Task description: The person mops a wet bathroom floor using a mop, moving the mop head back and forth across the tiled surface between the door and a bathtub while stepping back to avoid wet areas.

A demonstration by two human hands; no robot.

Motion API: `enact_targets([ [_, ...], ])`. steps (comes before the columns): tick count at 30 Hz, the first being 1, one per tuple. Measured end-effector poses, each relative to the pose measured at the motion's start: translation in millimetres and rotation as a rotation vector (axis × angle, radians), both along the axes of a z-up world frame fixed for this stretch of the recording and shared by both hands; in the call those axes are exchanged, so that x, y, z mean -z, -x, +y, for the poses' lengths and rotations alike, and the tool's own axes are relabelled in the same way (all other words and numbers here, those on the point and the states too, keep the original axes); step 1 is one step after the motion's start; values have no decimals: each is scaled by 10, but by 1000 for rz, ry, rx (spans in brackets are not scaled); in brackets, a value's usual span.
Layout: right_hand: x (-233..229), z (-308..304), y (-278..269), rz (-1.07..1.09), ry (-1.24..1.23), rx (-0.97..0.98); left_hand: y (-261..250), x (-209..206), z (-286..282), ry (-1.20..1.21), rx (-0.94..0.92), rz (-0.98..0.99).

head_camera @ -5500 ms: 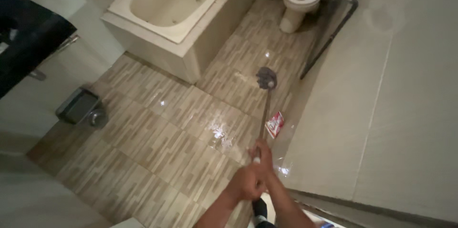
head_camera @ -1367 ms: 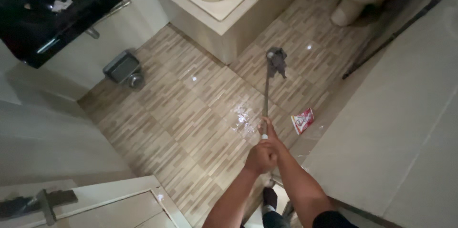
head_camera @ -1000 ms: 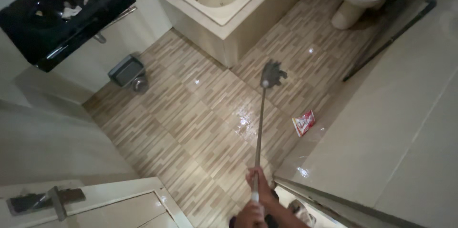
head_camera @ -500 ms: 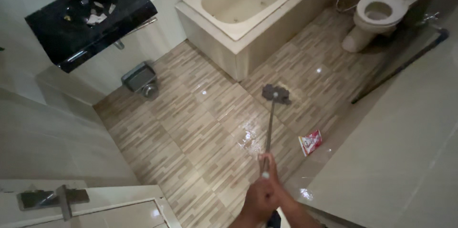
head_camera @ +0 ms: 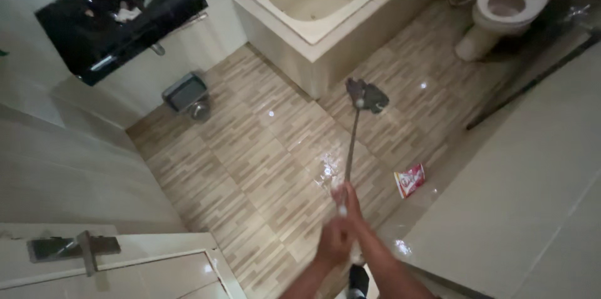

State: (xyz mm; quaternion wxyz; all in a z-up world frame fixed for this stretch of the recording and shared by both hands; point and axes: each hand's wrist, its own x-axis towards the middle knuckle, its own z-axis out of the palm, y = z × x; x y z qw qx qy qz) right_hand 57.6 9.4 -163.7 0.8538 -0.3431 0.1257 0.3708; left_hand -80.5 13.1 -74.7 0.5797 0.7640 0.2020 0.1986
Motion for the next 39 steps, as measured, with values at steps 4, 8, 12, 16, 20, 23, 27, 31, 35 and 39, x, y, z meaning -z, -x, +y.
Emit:
enact_targets([
  [4,-179,-810,918,-532,419,-207,591,-163,-544,-58,28,17],
  [8,-324,-1167,1241,-1130,446,-355,715,-296,-733,-56,28,17],
  [12,-366,-1011,1017,-1015,365,-281,580,-454,-584,-114,15,-26],
  [16,-325,-706,567,-895,64,-205,197,-463,-207,-219,67,-49],
  [20,-97,-220,-312,-979,-41,-272,-511,-211,91,-187,172,187],
  [23,17,125,-696,-765,198,-287,-699,41,150,-460,213,112],
  [27,125,201,-710,-677,363,-294,-637,132,203,-204,113,136],
  [31,140,139,-164,-39,429,-310,-50,42,134,-162,34,235],
  [35,107,-322,607,75,147,-283,659,-53,-303,-172,28,262],
  [39,-253,-840,1018,-640,564,-438,798,-306,-641,-121,53,107],
])
